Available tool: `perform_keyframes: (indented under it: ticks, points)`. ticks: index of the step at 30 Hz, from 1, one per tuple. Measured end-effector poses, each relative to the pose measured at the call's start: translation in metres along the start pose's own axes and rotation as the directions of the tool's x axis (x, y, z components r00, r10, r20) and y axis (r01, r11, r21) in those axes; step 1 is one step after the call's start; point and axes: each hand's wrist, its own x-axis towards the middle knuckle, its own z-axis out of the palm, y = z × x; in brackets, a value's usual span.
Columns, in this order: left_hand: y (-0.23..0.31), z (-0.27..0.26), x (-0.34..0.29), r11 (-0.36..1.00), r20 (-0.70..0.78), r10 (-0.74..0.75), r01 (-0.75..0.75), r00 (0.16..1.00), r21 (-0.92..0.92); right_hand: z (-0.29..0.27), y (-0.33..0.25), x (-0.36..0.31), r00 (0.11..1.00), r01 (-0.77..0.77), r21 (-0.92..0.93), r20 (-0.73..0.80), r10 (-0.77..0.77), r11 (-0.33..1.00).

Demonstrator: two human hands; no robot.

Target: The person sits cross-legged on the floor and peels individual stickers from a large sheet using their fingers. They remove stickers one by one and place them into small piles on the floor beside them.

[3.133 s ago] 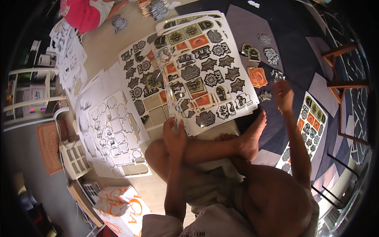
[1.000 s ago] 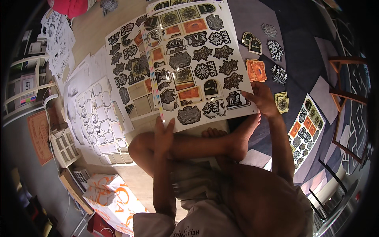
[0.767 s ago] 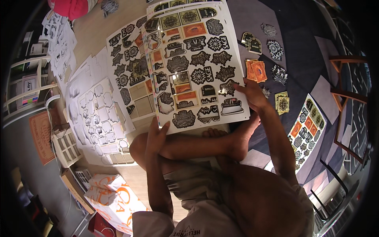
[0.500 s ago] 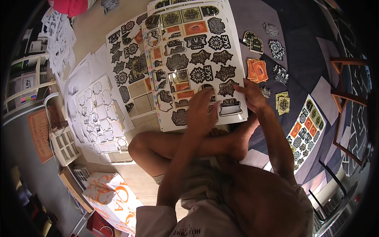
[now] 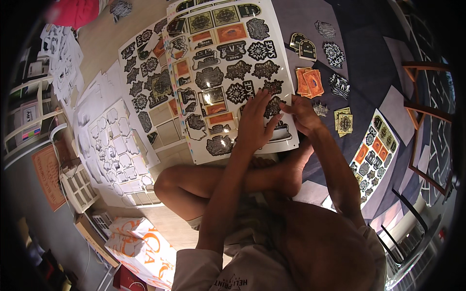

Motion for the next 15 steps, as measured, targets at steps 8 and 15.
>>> perform_keyframes:
  ticks: [8,15]
  points:
    - [-0.002,0.004,-0.002,1.0,-0.012,0.003,-0.003,1.0,0.004,0.001,-0.001,0.001,1.0,0.021,-0.038,0.012,-0.02,0.999]
    - [0.001,0.005,-0.002,0.999,-0.026,-0.003,0.002,1.0,-0.049,0.015,-0.011,-0.011,0.996,-0.035,-0.153,-0.092,0.021,0.988]
